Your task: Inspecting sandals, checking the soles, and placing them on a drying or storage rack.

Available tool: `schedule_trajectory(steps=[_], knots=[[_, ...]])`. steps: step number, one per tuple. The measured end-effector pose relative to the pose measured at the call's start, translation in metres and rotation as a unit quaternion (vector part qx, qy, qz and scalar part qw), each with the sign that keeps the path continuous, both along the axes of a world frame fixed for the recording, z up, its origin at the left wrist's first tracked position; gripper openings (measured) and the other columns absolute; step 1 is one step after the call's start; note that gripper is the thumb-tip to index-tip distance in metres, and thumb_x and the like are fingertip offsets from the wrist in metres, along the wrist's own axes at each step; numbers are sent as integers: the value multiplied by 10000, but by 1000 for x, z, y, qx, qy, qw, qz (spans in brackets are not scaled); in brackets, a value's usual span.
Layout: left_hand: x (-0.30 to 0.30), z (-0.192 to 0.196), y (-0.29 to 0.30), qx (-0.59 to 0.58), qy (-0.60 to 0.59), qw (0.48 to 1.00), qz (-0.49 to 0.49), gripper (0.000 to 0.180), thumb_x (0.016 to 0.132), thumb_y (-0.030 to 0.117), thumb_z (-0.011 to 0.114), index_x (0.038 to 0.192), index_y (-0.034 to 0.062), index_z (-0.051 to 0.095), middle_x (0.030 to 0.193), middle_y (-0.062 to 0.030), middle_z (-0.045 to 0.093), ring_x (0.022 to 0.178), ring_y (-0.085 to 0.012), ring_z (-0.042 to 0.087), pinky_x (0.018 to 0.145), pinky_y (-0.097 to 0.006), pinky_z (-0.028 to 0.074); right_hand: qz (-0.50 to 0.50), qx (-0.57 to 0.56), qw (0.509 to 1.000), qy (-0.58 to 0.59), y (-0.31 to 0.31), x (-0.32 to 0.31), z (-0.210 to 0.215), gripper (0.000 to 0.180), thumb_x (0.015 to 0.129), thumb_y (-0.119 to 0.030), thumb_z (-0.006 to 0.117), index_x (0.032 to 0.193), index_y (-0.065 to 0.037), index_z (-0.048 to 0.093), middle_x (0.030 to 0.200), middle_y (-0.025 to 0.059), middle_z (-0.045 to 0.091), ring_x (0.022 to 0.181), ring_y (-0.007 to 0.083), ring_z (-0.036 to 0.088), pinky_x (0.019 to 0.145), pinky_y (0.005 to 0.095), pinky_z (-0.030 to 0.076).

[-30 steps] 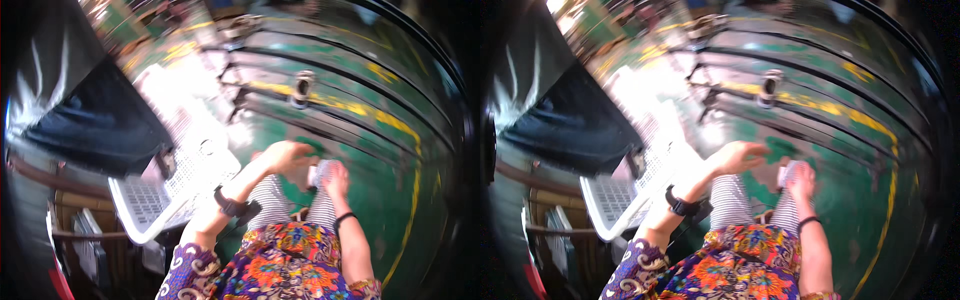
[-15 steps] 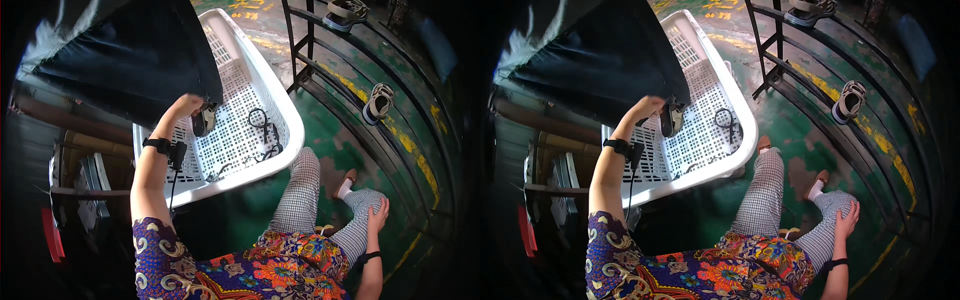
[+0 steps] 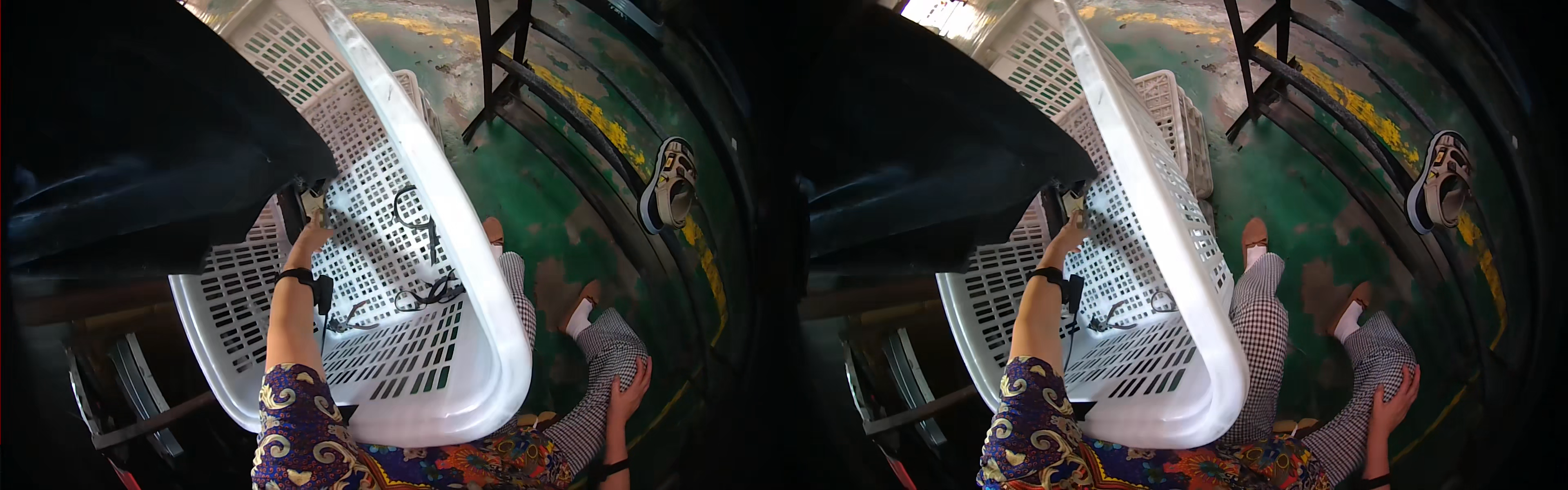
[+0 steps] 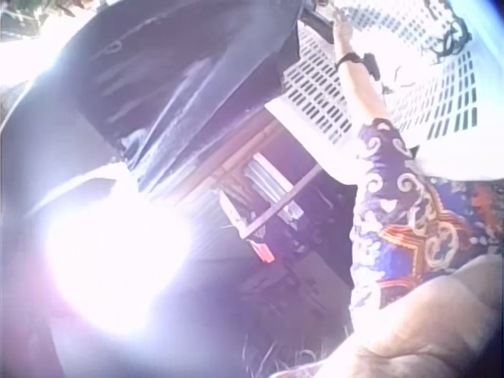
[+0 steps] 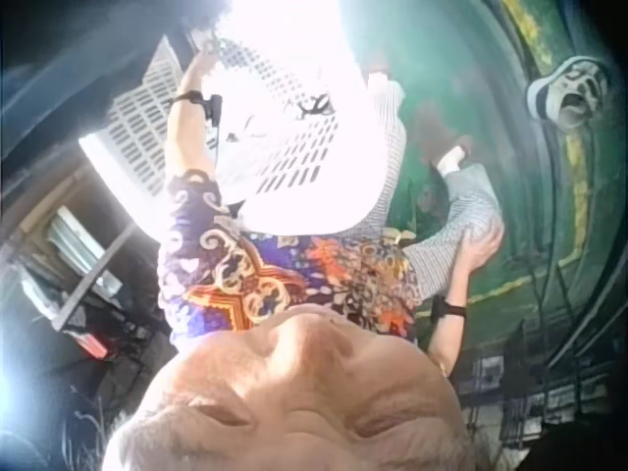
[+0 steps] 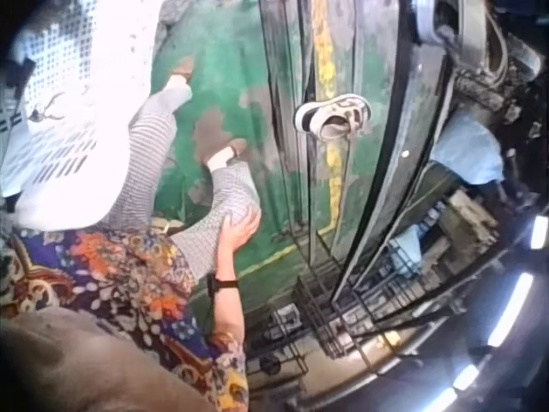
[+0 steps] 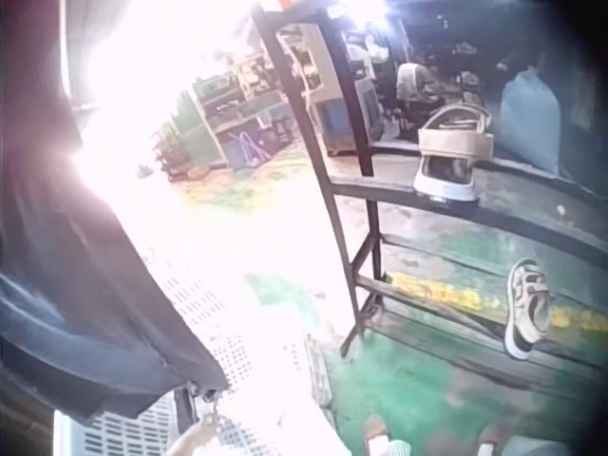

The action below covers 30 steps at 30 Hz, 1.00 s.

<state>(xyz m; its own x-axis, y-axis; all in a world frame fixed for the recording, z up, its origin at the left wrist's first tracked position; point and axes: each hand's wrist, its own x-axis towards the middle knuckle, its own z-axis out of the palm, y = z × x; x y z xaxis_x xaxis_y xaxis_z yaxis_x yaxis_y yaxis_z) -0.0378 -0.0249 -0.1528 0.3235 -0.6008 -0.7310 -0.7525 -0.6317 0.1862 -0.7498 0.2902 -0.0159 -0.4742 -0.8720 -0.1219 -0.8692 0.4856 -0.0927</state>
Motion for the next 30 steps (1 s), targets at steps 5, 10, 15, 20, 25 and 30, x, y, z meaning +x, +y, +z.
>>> schedule_trajectory(steps=[5, 10, 15, 20, 25, 30], knots=[[35, -10, 22, -21, -87, 996, -8, 1056, 742, 391, 712, 1496, 158, 12, 1214, -233, 572, 1026, -331, 625, 861, -411, 516, 25, 5, 999, -30, -12, 7, -12, 610, 680, -137, 661, 1261, -74, 486, 1425, 129, 368, 1284, 374, 363, 1064, 466, 324], [6, 85, 25, -79, -167, 974, -132, 693, 719, 311, 707, 1328, 87, 464, 1051, -133, 667, 952, -303, 658, 805, -376, 532, 44, -31, 998, -43, -11, 11, -10, 608, 675, -120, 668, 1254, -77, 489, 1420, 131, 370, 1284, 374, 361, 1062, 465, 325], [-10, 234, 48, -157, 42, 979, 122, 399, 778, 162, 637, 1152, 29, 599, 721, -77, 617, 429, -152, 534, 455, -301, 534, 33, -58, 993, -94, -2, 3, -13, 572, 707, -106, 661, 1254, -81, 495, 1416, 129, 373, 1292, 366, 351, 1058, 456, 329], [-95, 389, 126, -277, 202, 931, 129, 328, 818, 136, 615, 1119, 6, 605, 733, -17, 595, 449, -58, 469, 454, -216, 507, 105, -191, 935, -278, -10, 22, 1, 491, 737, -15, 623, 1216, -35, 522, 1284, 147, 516, 1223, 311, 466, 1024, 407, 368], [-197, 459, 218, -458, 349, 808, 123, 355, 825, 135, 614, 1159, 22, 567, 796, -24, 622, 515, -54, 542, 431, -174, 461, 167, -41, 700, -693, -28, 123, 108, 472, 818, -37, 613, 1274, -28, 491, 1194, 114, 594, 1140, 199, 543, 979, 332, 410], [-316, 425, 284, -478, 509, 704, 130, 367, 821, 85, 608, 1175, 38, 521, 755, -15, 584, 488, -62, 523, 394, -167, 351, 189, -59, 430, -881, -15, 183, 170, 753, 826, -107, 667, 1440, -40, 237, 1349, 114, 452, 1281, 208, 408, 1024, 352, 381]])
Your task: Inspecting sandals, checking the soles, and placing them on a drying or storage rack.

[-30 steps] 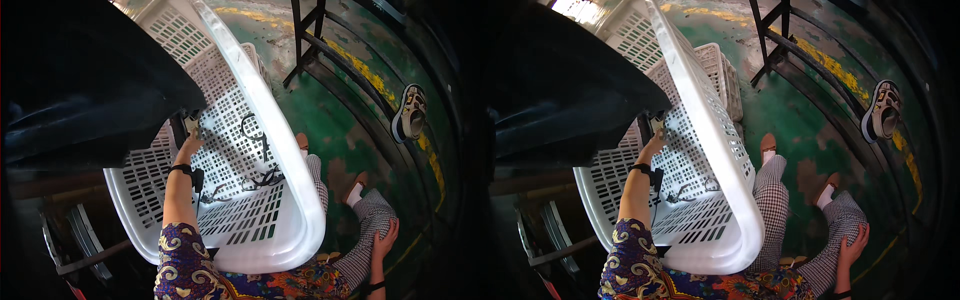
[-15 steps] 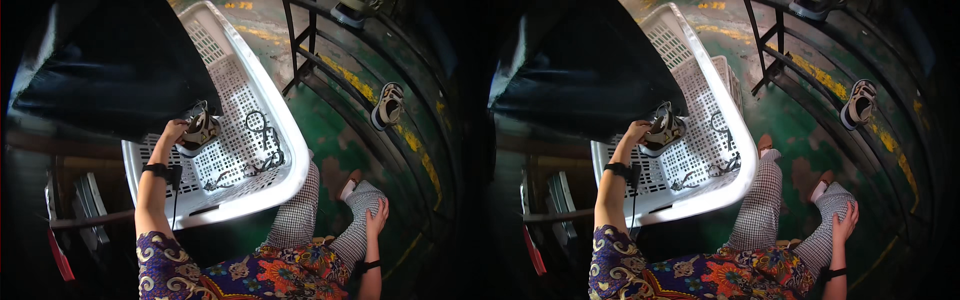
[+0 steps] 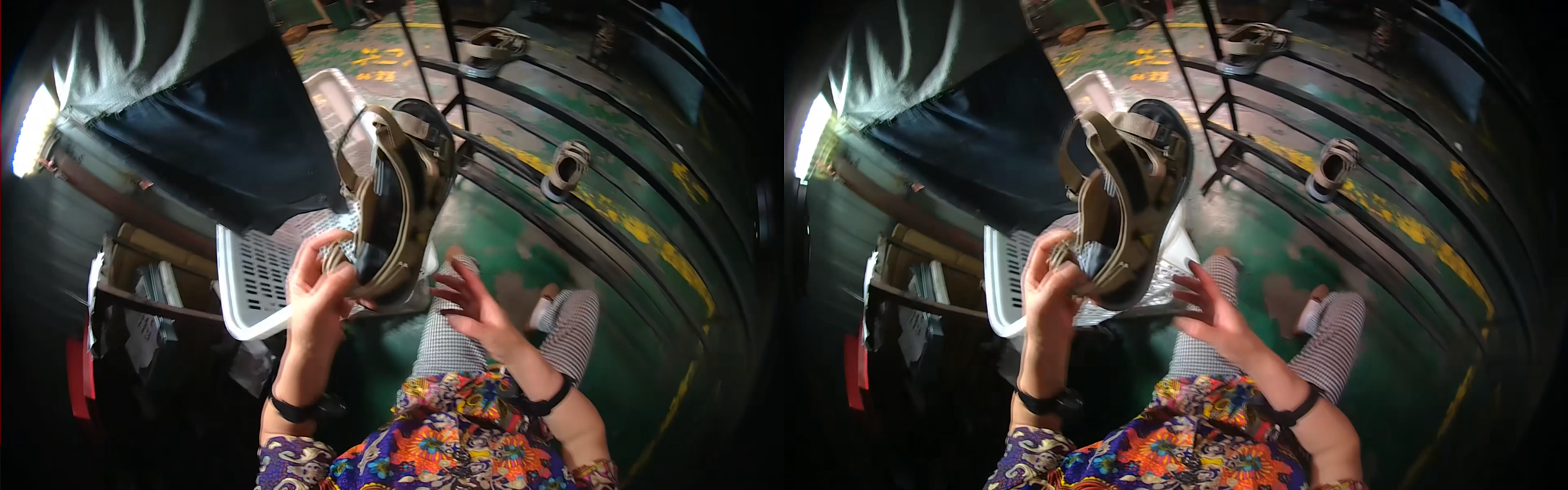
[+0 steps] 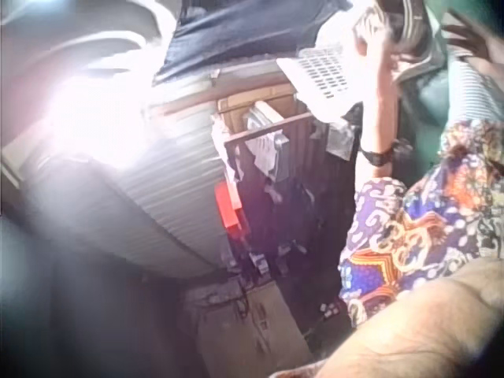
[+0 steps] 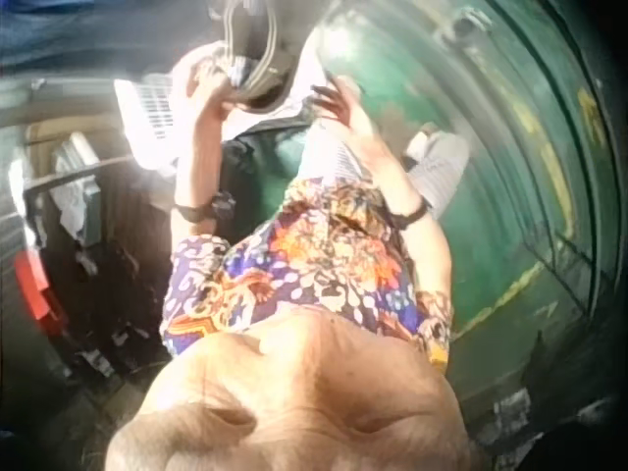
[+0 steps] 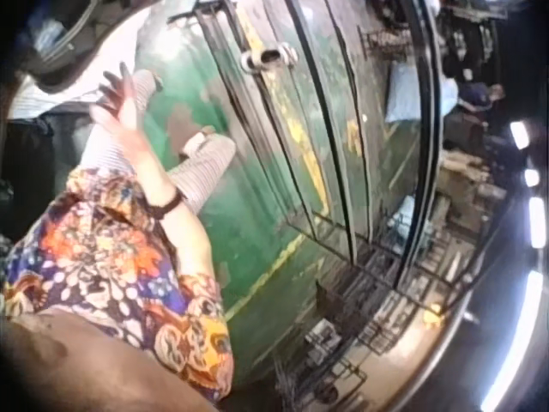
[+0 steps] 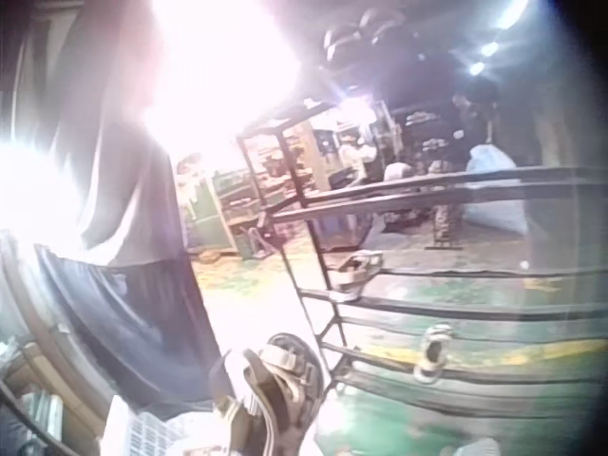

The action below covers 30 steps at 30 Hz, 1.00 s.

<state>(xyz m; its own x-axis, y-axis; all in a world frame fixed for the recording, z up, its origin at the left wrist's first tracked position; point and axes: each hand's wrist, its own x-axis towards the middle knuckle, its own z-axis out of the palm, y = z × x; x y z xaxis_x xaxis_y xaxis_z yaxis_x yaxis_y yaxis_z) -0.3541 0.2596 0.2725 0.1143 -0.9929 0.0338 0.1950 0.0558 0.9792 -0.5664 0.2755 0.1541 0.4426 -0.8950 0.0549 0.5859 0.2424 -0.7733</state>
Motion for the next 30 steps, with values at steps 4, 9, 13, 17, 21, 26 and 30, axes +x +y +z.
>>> schedule_trajectory(steps=[4, 9, 13, 17, 21, 26, 30], knots=[[-105, -47, 47, 112, 170, 977, -54, 389, 870, 8, 568, 1233, 80, 449, 903, -23, 567, 636, -74, 538, 500, -187, 410, -210, 93, 969, 85, 21, -12, -17, 670, 767, -151, 742, 1311, -11, 379, 1204, 85, 519, 1088, 162, 525, 903, 293, 454], [-140, -81, 67, 135, 105, 930, -325, 495, 957, 221, 527, 1387, 103, 312, 892, -98, 585, 612, -145, 576, 494, -251, 456, -273, 214, 937, 36, 81, -93, -60, 544, 807, -44, 686, 1293, -17, 445, 1124, 63, 578, 918, 126, 597, 825, 283, 504], [-155, -119, 52, 122, -47, 933, -336, 410, 992, 220, 469, 1353, 37, 401, 821, -29, 583, 518, -68, 497, 450, -183, 372, -268, 239, 933, -13, 124, -140, -74, 648, 779, -16, 688, 1356, -10, 394, 1205, 93, 559, 1020, 156, 585, 844, 293, 516], [-175, -121, 50, 138, -24, 925, -353, 343, 983, 203, 491, 1263, 5, 480, 834, -22, 587, 531, -47, 461, 482, -187, 373, -280, 213, 936, -2, 145, -154, -76, 678, 755, -30, 694, 1358, 9, 386, 1269, 121, 536, 1110, 204, 561, 925, 315, 476], [-180, -129, 49, 212, 78, 881, -416, 221, 976, 176, 498, 1126, 22, 549, 891, -38, 614, 589, -70, 534, 520, -203, 416, -289, 182, 939, 33, 152, -152, -75, 725, 729, -101, 720, 1355, 26, 377, 1292, 126, 513, 1178, 222, 507, 1011, 343, 395], [-167, -135, 50, 300, 155, 859, -386, 111, 947, 131, 547, 1042, 76, 566, 875, -45, 630, 661, -146, 631, 546, -234, 486, -339, 155, 919, 127, 156, -147, -81, 747, 712, -139, 748, 1343, 30, 385, 1272, 106, 508, 1169, 192, 485, 1008, 322, 368], [-152, -146, 48, 292, 177, 852, -397, 125, 921, 120, 588, 1024, 53, 565, 894, -47, 645, 709, -133, 647, 562, -227, 504, -332, 153, 913, 183, 158, -145, -89, 718, 719, -124, 743, 1333, 23, 401, 1247, 90, 515, 1134, 174, 492, 993, 307, 371]])
